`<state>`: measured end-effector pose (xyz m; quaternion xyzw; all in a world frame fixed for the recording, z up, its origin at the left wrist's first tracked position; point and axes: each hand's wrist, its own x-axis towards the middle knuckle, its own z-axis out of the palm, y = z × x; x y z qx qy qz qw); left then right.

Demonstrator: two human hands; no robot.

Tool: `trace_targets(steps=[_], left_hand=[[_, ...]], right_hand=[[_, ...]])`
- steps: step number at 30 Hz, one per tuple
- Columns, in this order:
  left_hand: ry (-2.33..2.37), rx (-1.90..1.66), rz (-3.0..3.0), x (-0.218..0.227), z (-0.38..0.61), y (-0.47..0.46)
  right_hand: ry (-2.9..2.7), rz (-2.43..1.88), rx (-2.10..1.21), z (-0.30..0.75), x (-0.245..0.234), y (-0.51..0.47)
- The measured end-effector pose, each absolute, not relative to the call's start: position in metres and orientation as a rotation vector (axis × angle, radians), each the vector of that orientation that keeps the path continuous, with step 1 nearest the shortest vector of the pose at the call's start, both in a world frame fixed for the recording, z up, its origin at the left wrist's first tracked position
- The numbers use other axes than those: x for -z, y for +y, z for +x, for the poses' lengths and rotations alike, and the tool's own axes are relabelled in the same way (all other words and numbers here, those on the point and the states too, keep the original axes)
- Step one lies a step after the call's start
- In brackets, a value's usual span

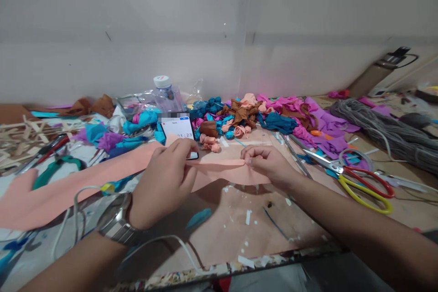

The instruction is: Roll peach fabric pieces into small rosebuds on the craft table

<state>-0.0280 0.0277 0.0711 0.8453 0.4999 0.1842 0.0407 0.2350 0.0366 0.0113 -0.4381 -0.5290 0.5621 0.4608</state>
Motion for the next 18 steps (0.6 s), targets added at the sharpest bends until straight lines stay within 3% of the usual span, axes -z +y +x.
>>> trace_targets(steps=[5,12,18], left_hand=[[1.489,-0.167,2.704,-0.092,-0.040,0.029],[1.834,0.010,2.931,-0.113,-0.065,0.043],[2.027,-0.202,2.955,-0.111,-0.070,0.044]], right_hand=[[-1.253,-0.997,-1.485,0.242,-0.014,0.044],[-1.147,-1.029,-1.531,0.241,-0.010,0.048],[-1.063,-1.098,-1.607,0.237,-0.001,0.044]])
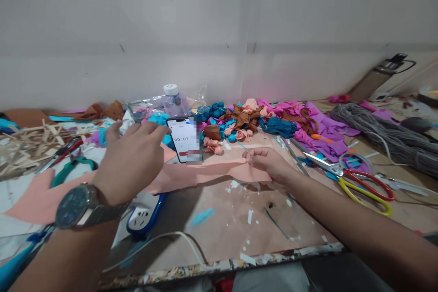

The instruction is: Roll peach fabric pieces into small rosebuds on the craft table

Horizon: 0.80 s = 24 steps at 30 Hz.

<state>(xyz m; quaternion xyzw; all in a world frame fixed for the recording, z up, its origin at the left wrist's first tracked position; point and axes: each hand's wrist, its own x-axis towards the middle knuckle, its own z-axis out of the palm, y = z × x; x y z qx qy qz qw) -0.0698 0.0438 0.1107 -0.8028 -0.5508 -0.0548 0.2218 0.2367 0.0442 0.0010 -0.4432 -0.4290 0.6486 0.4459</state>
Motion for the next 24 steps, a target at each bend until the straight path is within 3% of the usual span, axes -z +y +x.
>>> trace_targets(steps=[9,13,24], left_hand=[[-1.194,0.544,-2.899,-0.056,-0.006,0.015],[-1.195,0.439,-3.063,-0.037,0.006,0.014],[-1.431,0.493,-3.164,-0.046,0.000,0.016]], right_hand=[[-1.207,-1.111,-1.702,0.223,-0.003,0.025],[-1.276,-1.068,-1.711,0.219,-0.006,0.019],[-1.424,-1.091,-1.587,0.223,-0.001,0.018]])
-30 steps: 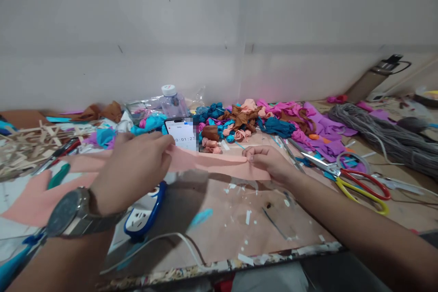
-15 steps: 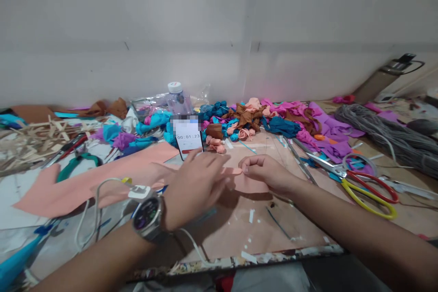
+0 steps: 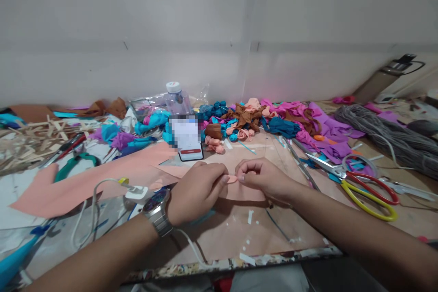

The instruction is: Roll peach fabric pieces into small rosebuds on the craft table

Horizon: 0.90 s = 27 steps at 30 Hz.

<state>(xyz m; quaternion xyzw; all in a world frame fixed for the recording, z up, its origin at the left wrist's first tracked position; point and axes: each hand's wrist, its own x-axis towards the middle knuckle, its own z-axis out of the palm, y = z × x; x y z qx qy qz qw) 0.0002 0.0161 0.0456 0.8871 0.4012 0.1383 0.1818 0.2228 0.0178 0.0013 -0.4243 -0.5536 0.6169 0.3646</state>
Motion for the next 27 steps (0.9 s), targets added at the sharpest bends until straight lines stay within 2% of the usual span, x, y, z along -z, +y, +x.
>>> trace_targets(steps=[8,16,27], left_hand=[[1.197,-0.328,2.486,-0.051,-0.003,0.017],[1.152,-0.350,2.512,-0.045,-0.003,0.017],[1.160,-0.382,2.562,-0.043,-0.003,0.016]], right_hand=[[-1.476,-1.127,-1.494,0.225,-0.005,0.020],[-1.792,-1.088,-1.164,0.225,-0.015,0.020],[-1.817,-1.123,-1.177,0.225,-0.014,0.018]])
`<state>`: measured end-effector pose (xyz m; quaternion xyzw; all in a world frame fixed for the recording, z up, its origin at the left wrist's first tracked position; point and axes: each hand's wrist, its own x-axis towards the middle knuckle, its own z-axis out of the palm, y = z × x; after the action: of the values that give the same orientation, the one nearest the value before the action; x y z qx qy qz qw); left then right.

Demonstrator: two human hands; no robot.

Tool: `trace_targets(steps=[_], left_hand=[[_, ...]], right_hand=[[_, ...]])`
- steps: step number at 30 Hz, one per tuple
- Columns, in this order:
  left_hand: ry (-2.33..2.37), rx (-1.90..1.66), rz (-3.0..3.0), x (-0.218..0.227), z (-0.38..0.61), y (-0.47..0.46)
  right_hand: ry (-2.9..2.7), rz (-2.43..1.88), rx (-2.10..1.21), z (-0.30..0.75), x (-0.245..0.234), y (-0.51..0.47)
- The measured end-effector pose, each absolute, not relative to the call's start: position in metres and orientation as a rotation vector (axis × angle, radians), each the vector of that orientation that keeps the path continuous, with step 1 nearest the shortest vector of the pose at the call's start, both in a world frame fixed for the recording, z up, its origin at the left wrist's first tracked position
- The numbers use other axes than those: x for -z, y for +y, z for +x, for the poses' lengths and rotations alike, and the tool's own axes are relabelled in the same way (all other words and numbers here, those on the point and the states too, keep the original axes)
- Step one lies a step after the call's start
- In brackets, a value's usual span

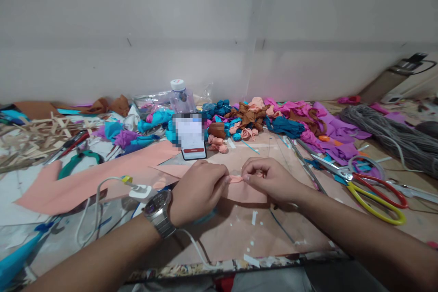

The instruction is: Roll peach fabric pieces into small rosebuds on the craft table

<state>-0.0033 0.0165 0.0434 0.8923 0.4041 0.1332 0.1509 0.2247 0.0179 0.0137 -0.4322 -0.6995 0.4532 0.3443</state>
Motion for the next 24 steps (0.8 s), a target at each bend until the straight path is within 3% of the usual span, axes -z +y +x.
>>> trace_targets(steps=[24], left_hand=[[1.046,-0.384,2.362,-0.048,-0.001,0.013]], right_hand=[[-1.996,-1.173,-1.048,0.218,-0.020,0.005]])
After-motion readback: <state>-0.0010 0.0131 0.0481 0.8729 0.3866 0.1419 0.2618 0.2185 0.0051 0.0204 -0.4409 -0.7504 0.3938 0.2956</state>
